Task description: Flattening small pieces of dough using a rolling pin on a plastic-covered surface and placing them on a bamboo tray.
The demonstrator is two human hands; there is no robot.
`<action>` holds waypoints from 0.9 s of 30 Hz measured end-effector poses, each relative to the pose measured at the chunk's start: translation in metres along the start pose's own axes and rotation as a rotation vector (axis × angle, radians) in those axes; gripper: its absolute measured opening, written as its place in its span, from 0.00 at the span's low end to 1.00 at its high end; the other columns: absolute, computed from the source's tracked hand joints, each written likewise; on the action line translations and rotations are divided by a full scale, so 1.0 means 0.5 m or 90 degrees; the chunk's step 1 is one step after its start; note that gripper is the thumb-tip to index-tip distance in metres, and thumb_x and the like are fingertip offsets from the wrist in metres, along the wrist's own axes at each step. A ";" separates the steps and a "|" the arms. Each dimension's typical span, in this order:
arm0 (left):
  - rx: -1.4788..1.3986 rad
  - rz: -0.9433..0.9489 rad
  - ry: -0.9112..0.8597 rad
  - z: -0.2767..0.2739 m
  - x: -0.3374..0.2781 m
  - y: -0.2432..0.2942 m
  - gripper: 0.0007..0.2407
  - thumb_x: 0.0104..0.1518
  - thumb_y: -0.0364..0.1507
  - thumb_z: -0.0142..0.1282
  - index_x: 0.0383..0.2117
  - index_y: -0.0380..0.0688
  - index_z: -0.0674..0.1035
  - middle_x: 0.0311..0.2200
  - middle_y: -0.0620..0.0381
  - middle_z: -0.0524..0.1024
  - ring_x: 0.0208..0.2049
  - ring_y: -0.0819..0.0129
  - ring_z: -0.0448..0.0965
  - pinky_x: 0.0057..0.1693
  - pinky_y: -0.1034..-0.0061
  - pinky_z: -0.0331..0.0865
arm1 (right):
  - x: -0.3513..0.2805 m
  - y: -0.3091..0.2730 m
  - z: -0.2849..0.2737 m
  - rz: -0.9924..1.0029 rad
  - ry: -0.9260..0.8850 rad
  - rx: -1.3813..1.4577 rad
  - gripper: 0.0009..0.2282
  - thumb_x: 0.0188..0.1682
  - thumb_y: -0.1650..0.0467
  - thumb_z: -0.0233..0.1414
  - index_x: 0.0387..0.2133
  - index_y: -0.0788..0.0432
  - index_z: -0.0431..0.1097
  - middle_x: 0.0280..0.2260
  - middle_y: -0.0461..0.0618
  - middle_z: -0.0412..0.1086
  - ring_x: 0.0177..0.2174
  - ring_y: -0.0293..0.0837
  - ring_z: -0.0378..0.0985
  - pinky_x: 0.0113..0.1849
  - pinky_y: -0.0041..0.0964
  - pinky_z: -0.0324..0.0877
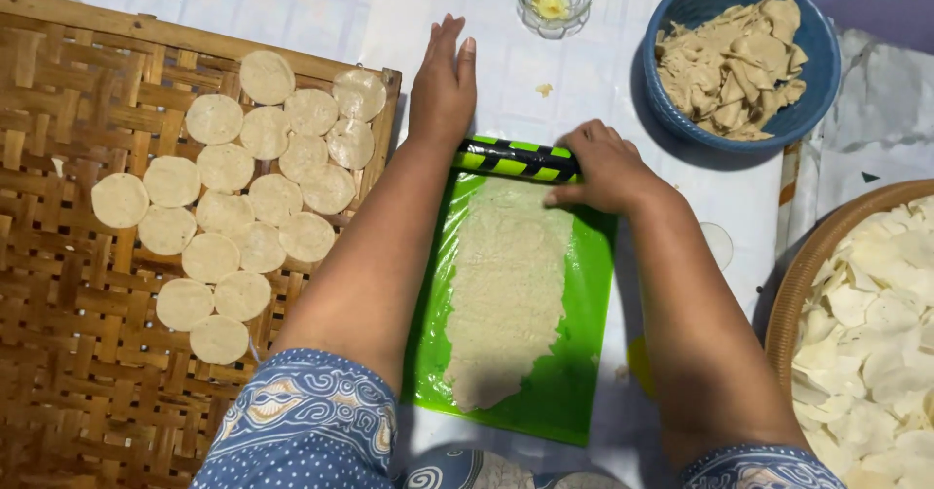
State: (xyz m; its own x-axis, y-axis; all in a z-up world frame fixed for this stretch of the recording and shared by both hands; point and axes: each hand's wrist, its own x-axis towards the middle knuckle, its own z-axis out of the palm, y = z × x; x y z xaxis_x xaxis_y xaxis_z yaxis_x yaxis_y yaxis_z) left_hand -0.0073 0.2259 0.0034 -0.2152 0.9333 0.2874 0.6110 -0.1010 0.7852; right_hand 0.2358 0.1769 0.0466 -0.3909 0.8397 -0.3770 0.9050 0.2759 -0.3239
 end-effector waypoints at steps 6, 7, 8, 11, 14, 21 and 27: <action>0.013 0.119 -0.005 -0.116 -0.118 0.092 0.15 0.66 0.24 0.47 0.59 0.40 0.72 0.67 0.45 0.62 0.72 0.51 0.51 0.72 0.55 0.56 | -0.043 0.024 0.027 -0.077 0.233 0.053 0.24 0.37 0.69 0.65 0.50 0.57 0.70 0.47 0.51 0.70 0.48 0.53 0.70 0.52 0.48 0.60; 0.013 0.119 -0.003 -0.131 -0.142 0.101 0.15 0.66 0.24 0.47 0.59 0.40 0.72 0.67 0.45 0.62 0.72 0.51 0.51 0.72 0.55 0.56 | -0.062 0.012 0.022 -0.079 0.232 0.052 0.24 0.37 0.69 0.65 0.50 0.57 0.70 0.47 0.51 0.70 0.48 0.53 0.70 0.52 0.48 0.60; 0.060 0.110 -0.010 -0.145 -0.166 0.110 0.16 0.66 0.22 0.44 0.61 0.40 0.70 0.69 0.48 0.58 0.73 0.52 0.47 0.74 0.54 0.48 | -0.082 0.001 0.017 -0.067 0.248 0.067 0.24 0.39 0.70 0.64 0.51 0.59 0.69 0.46 0.52 0.69 0.48 0.54 0.70 0.51 0.48 0.61; 0.134 0.075 -0.048 -0.182 -0.244 0.158 0.17 0.69 0.23 0.38 0.64 0.42 0.67 0.71 0.49 0.53 0.74 0.54 0.43 0.77 0.56 0.37 | -0.124 -0.008 0.041 -0.033 0.248 0.013 0.27 0.40 0.67 0.64 0.55 0.55 0.66 0.47 0.49 0.67 0.51 0.52 0.68 0.53 0.52 0.61; 0.181 0.083 -0.116 -0.177 -0.318 0.148 0.18 0.71 0.28 0.33 0.67 0.44 0.63 0.72 0.45 0.50 0.74 0.53 0.41 0.76 0.57 0.34 | -0.169 -0.030 0.084 -0.028 0.251 -0.071 0.29 0.42 0.63 0.63 0.59 0.48 0.63 0.49 0.45 0.66 0.53 0.49 0.67 0.56 0.56 0.57; 0.296 0.199 -0.198 -0.085 -0.364 0.036 0.24 0.72 0.41 0.33 0.72 0.48 0.56 0.73 0.46 0.51 0.74 0.51 0.47 0.75 0.54 0.38 | -0.201 -0.048 0.211 0.010 0.401 -0.110 0.30 0.54 0.61 0.50 0.70 0.55 0.53 0.63 0.57 0.62 0.66 0.56 0.54 0.57 0.86 0.28; 0.355 0.201 -0.180 -0.038 -0.249 0.037 0.24 0.71 0.44 0.33 0.71 0.48 0.59 0.72 0.50 0.54 0.73 0.54 0.51 0.75 0.57 0.42 | -0.114 -0.030 0.145 0.095 0.336 -0.136 0.29 0.61 0.54 0.35 0.70 0.57 0.53 0.68 0.56 0.57 0.69 0.54 0.49 0.58 0.83 0.24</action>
State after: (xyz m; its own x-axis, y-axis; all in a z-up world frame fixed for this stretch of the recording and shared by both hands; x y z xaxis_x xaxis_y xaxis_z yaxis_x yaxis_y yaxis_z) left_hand 0.0162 0.1014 -0.0075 0.1971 0.9498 0.2428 0.9278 -0.2607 0.2668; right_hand 0.2323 0.0911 0.0102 -0.1703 0.9808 0.0951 0.9789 0.1795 -0.0976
